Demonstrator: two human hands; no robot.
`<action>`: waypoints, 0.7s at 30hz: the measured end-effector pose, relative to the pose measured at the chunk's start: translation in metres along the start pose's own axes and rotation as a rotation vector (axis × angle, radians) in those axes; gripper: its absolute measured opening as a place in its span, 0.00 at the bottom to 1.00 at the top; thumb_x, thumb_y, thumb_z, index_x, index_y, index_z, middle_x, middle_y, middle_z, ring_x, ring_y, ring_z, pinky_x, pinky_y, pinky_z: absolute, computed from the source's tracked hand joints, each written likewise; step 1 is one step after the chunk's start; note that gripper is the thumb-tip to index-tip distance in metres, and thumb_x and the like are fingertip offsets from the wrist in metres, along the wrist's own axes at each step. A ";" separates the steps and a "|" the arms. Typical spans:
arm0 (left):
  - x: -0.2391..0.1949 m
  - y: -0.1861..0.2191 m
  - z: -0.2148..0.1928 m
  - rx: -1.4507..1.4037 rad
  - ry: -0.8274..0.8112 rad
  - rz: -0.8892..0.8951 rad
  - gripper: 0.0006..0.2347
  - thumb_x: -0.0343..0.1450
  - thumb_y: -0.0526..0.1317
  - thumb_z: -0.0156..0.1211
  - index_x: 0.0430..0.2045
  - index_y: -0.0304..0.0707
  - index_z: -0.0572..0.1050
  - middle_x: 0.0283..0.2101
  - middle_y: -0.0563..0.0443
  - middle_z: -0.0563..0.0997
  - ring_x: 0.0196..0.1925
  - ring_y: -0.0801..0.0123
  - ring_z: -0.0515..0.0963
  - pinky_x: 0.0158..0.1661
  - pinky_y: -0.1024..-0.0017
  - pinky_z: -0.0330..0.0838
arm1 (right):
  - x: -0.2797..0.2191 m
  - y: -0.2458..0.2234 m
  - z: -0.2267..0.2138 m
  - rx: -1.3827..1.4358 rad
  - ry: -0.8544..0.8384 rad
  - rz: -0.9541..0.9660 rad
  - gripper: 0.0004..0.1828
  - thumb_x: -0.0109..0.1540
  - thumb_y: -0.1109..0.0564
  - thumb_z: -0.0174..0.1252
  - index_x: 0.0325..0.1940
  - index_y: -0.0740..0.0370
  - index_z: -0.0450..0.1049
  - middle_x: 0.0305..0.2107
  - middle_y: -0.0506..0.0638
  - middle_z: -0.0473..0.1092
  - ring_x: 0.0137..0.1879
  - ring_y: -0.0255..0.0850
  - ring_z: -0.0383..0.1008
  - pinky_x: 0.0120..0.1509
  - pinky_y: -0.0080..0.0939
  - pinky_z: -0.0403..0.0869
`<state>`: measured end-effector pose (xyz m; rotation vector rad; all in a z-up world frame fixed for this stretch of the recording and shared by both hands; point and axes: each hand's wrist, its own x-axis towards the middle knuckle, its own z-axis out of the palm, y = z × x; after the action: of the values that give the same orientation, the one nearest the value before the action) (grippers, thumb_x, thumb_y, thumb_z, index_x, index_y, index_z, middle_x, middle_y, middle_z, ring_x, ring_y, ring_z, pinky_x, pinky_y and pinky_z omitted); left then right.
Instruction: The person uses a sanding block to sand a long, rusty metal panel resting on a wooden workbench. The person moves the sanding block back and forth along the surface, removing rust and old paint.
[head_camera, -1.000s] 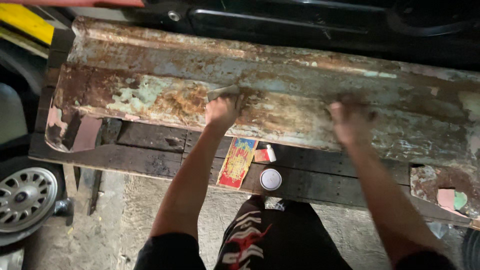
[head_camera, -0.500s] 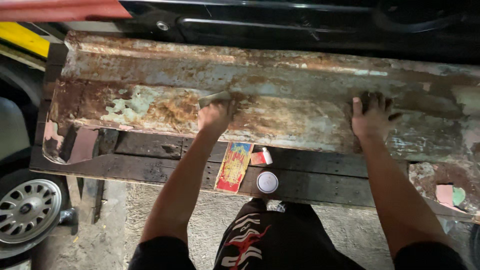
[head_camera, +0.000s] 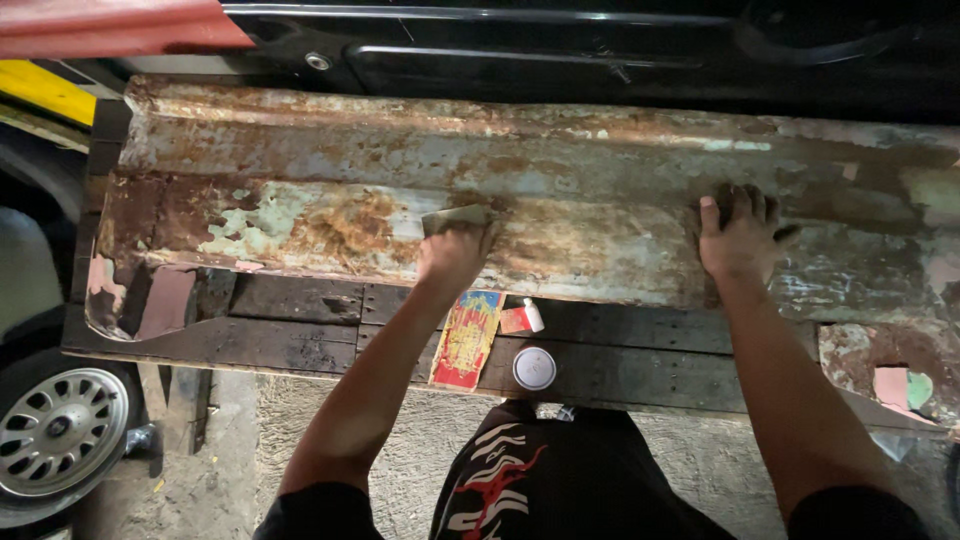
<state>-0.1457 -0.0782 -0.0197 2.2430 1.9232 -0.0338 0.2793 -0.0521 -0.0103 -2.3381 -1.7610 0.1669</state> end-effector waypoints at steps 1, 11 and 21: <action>-0.001 0.005 -0.003 0.041 -0.111 0.019 0.21 0.75 0.55 0.43 0.42 0.40 0.78 0.36 0.37 0.82 0.31 0.49 0.85 0.25 0.51 0.82 | 0.000 0.000 0.001 0.000 -0.004 0.004 0.41 0.69 0.26 0.36 0.76 0.54 0.60 0.75 0.54 0.53 0.81 0.57 0.44 0.74 0.84 0.37; 0.005 0.054 -0.001 -0.069 -0.128 0.202 0.19 0.74 0.50 0.45 0.47 0.36 0.77 0.43 0.32 0.82 0.42 0.43 0.84 0.44 0.39 0.74 | 0.002 -0.004 -0.004 -0.039 -0.040 0.027 0.42 0.69 0.24 0.33 0.77 0.52 0.58 0.75 0.54 0.50 0.80 0.57 0.43 0.75 0.81 0.36; 0.019 0.066 0.053 0.067 -0.096 0.236 0.13 0.73 0.46 0.51 0.37 0.41 0.81 0.37 0.44 0.84 0.35 0.53 0.85 0.27 0.50 0.79 | -0.002 -0.006 -0.005 -0.039 -0.020 0.018 0.40 0.69 0.27 0.36 0.76 0.53 0.60 0.75 0.51 0.53 0.81 0.52 0.46 0.75 0.83 0.38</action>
<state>-0.0721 -0.0778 -0.0660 2.4491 1.6218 -0.1725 0.2742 -0.0532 -0.0043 -2.3880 -1.7687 0.1602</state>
